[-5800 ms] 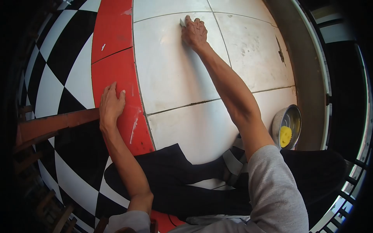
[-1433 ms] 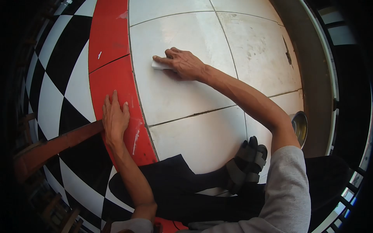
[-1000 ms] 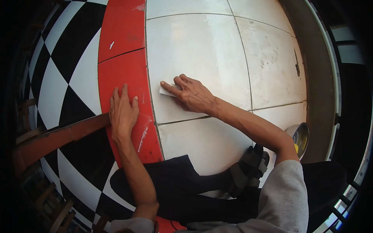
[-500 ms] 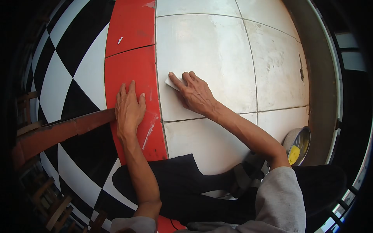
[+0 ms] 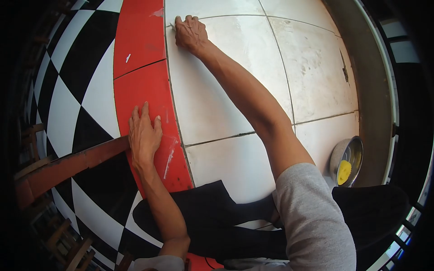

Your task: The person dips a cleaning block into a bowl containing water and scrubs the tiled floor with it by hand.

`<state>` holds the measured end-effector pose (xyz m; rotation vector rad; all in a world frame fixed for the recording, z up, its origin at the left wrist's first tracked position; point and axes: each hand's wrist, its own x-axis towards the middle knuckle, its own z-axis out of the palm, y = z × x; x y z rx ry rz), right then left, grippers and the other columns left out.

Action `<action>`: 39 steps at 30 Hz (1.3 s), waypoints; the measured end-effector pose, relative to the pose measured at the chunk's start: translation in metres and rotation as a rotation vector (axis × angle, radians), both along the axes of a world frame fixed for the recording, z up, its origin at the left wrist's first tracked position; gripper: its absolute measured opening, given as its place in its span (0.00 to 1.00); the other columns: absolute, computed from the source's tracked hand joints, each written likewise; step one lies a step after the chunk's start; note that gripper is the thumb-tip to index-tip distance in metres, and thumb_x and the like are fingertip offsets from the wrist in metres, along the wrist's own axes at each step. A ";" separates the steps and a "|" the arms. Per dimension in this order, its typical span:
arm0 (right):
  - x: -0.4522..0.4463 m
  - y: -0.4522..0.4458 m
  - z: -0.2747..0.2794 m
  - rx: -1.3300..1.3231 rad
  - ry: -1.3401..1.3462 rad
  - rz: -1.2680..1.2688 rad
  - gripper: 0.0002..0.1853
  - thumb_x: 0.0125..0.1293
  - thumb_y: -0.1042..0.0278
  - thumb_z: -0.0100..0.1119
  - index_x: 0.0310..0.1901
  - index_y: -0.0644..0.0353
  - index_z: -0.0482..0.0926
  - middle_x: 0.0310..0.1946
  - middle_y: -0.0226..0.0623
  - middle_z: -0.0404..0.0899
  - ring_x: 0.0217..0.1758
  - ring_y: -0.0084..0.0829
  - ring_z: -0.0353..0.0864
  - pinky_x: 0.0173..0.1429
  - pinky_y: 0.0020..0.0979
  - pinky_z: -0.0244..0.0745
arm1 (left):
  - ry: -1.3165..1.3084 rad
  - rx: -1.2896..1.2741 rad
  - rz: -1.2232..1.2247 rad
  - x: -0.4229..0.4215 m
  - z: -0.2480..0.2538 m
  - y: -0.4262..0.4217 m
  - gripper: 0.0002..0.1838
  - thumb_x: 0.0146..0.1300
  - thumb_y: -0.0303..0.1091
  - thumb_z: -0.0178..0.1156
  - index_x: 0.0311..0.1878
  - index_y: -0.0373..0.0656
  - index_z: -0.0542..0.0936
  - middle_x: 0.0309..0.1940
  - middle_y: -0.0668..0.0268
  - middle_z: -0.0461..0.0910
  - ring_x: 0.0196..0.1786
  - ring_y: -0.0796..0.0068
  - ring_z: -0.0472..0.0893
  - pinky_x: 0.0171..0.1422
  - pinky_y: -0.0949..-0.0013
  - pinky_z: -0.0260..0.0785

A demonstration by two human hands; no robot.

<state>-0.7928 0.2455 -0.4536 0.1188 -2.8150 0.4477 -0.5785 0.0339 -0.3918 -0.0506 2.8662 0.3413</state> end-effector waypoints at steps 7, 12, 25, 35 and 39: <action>0.024 0.186 -0.014 0.114 0.049 -0.329 0.27 0.63 0.59 0.60 0.64 0.58 0.76 0.45 0.54 0.81 0.52 0.50 0.83 0.56 0.48 0.79 | -0.044 -0.058 0.032 0.000 0.005 0.006 0.31 0.72 0.40 0.55 0.76 0.40 0.64 0.76 0.45 0.59 0.77 0.46 0.62 0.77 0.47 0.61; 0.113 0.123 0.018 -0.055 -0.070 0.189 0.27 0.65 0.64 0.62 0.66 0.57 0.76 0.34 0.45 0.76 0.42 0.44 0.78 0.49 0.42 0.75 | -0.062 -0.086 0.052 -0.002 0.005 0.008 0.31 0.73 0.40 0.55 0.76 0.42 0.64 0.76 0.46 0.59 0.77 0.47 0.62 0.77 0.47 0.61; 0.087 0.228 -0.003 0.125 0.139 -0.011 0.27 0.66 0.59 0.62 0.66 0.56 0.76 0.40 0.53 0.83 0.48 0.50 0.82 0.53 0.45 0.77 | 0.007 -0.104 0.004 0.000 0.002 0.008 0.29 0.73 0.39 0.54 0.74 0.38 0.66 0.73 0.45 0.63 0.73 0.47 0.66 0.73 0.45 0.66; 0.286 0.175 0.013 -0.019 -0.110 0.191 0.32 0.61 0.70 0.68 0.69 0.56 0.73 0.30 0.40 0.72 0.36 0.39 0.74 0.42 0.37 0.75 | 0.020 -0.133 -0.015 0.004 -0.003 0.010 0.29 0.74 0.39 0.54 0.74 0.38 0.65 0.73 0.44 0.63 0.74 0.45 0.67 0.73 0.46 0.67; 0.132 0.213 -0.003 0.109 0.058 -0.093 0.28 0.65 0.61 0.63 0.66 0.59 0.75 0.38 0.50 0.80 0.42 0.47 0.81 0.50 0.44 0.77 | 0.052 -0.146 -0.018 0.003 -0.004 0.008 0.29 0.73 0.39 0.55 0.73 0.38 0.66 0.70 0.44 0.65 0.71 0.45 0.69 0.72 0.47 0.69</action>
